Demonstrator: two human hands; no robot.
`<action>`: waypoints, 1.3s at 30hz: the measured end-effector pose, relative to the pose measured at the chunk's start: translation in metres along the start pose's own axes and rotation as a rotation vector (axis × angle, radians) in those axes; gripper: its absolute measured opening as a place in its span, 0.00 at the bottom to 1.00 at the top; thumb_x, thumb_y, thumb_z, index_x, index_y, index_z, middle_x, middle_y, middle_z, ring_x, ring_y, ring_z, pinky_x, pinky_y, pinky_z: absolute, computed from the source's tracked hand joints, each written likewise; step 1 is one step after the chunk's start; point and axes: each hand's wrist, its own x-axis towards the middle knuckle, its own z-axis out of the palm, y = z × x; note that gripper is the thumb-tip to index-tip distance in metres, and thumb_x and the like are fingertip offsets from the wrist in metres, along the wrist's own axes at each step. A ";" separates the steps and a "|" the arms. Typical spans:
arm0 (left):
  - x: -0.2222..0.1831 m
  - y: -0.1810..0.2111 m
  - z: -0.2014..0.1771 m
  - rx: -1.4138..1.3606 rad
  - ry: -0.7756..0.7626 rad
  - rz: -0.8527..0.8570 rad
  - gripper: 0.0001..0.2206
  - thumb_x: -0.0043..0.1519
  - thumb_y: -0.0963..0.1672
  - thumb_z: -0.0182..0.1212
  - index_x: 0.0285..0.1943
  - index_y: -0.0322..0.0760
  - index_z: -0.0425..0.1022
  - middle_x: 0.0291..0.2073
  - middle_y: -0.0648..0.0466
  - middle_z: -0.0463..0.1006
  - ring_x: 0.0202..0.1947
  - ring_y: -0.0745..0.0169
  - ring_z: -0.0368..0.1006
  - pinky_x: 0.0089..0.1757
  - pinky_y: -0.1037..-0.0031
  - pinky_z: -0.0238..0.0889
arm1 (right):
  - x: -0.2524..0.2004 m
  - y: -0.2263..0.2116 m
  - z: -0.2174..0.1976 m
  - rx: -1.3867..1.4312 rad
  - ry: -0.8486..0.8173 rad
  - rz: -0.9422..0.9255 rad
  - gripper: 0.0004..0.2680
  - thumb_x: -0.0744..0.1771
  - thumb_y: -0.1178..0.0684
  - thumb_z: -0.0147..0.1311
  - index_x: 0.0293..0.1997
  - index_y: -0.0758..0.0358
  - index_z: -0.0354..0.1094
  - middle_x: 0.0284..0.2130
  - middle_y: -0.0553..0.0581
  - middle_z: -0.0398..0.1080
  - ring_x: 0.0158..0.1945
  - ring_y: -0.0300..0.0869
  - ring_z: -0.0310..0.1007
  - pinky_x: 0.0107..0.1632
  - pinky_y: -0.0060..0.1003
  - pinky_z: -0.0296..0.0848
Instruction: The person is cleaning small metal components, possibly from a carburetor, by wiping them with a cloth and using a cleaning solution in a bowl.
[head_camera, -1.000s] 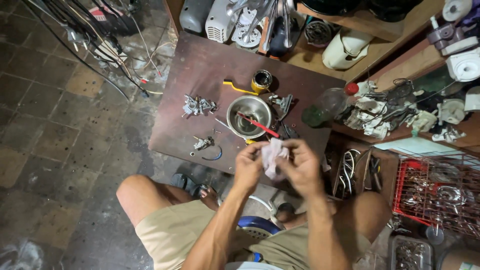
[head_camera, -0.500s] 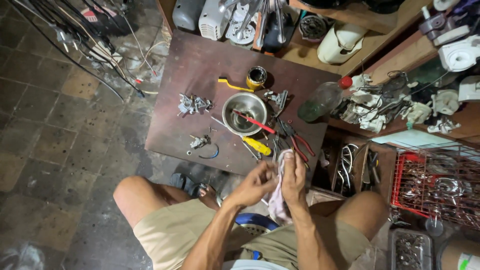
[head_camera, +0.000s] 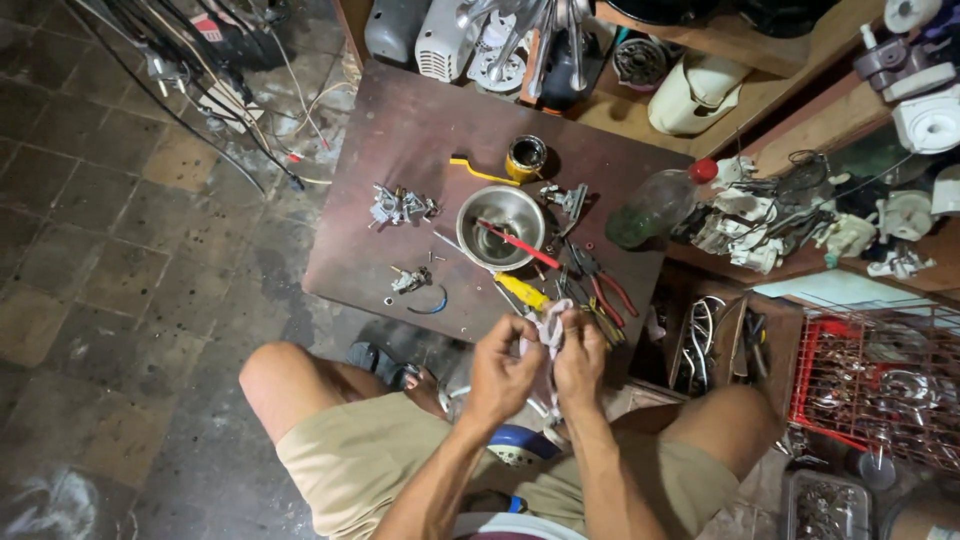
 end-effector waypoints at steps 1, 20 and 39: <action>-0.002 0.004 0.001 0.002 0.003 0.000 0.04 0.53 0.37 0.62 0.35 0.36 0.75 0.24 0.50 0.75 0.31 0.64 0.69 0.37 0.70 0.65 | 0.002 0.008 -0.002 0.001 -0.004 0.001 0.14 0.70 0.41 0.50 0.33 0.60 0.71 0.26 0.54 0.68 0.35 0.43 0.63 0.46 0.40 0.66; 0.008 0.094 -0.013 0.054 0.054 0.361 0.04 0.56 0.38 0.69 0.38 0.37 0.82 0.29 0.49 0.78 0.26 0.59 0.72 0.31 0.72 0.67 | 0.004 0.025 -0.017 0.510 -0.214 -0.167 0.04 0.62 0.66 0.60 0.36 0.69 0.73 0.30 0.60 0.73 0.33 0.37 0.70 0.36 0.31 0.74; -0.013 0.058 -0.042 -0.101 0.122 -0.148 0.07 0.56 0.39 0.70 0.42 0.33 0.83 0.29 0.49 0.82 0.32 0.67 0.75 0.37 0.72 0.70 | -0.036 -0.013 0.001 0.585 -0.215 -0.009 0.06 0.68 0.59 0.53 0.46 0.68 0.68 0.35 0.57 0.73 0.40 0.35 0.69 0.46 0.28 0.70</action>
